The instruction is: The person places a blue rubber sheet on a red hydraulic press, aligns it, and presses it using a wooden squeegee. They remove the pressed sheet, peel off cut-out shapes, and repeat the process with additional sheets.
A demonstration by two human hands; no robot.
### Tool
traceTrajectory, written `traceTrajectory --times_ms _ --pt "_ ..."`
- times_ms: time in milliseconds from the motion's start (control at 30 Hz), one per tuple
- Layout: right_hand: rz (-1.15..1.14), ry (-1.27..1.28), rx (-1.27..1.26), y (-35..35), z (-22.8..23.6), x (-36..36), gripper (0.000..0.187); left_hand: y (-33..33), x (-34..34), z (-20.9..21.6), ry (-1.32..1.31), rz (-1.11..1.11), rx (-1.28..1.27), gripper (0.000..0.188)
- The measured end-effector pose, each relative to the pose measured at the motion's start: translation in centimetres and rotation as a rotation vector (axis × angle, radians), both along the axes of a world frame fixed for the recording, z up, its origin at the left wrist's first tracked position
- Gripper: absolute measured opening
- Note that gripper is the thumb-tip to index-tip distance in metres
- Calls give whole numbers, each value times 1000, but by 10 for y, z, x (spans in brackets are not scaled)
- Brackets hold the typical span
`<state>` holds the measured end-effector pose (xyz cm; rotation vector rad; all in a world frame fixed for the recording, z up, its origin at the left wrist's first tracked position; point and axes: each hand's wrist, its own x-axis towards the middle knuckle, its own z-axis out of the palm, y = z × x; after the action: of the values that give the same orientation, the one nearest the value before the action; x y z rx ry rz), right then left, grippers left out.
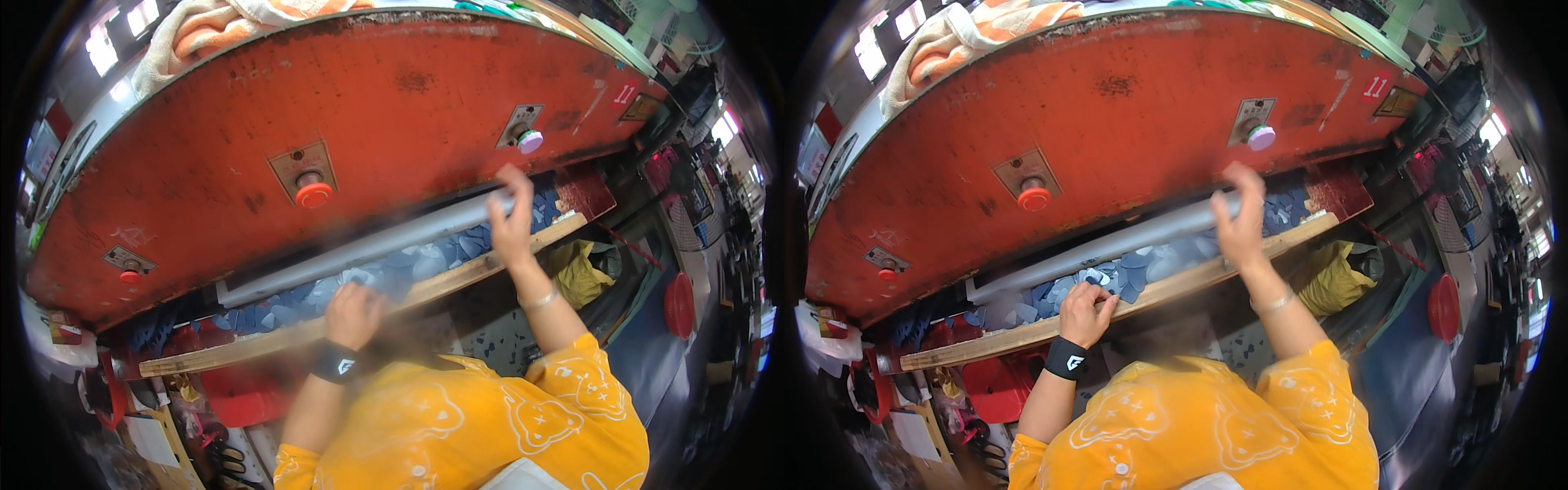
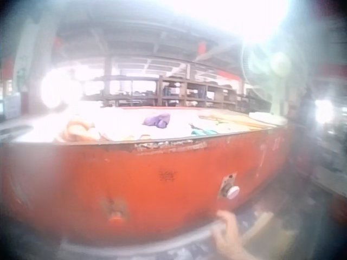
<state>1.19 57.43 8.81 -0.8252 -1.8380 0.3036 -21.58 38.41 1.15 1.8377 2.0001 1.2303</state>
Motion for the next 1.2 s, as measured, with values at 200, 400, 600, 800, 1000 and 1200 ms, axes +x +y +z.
traceTrajectory --times_ms 200,400,600,800,1000,1200 --pt "282 -778 -279 -64 -30 12 33 2 4 0 -9 29 2 19" --pt "243 -808 -244 -77 -26 4 34 1 6 4 -3 64 4 18" --pt "232 -810 -169 -81 -35 10 36 -1 10 -3 36 77 -21 20" --pt "304 -895 -257 -96 -32 20 40 -21 28 -14 22 97 -28 20" --pt "642 -837 -946 -73 21 33 43 -72 52 0 -98 -39 -323 23" --pt "163 -773 -364 -93 -5 -26 104 -89 79 37 -505 -178 -284 22"
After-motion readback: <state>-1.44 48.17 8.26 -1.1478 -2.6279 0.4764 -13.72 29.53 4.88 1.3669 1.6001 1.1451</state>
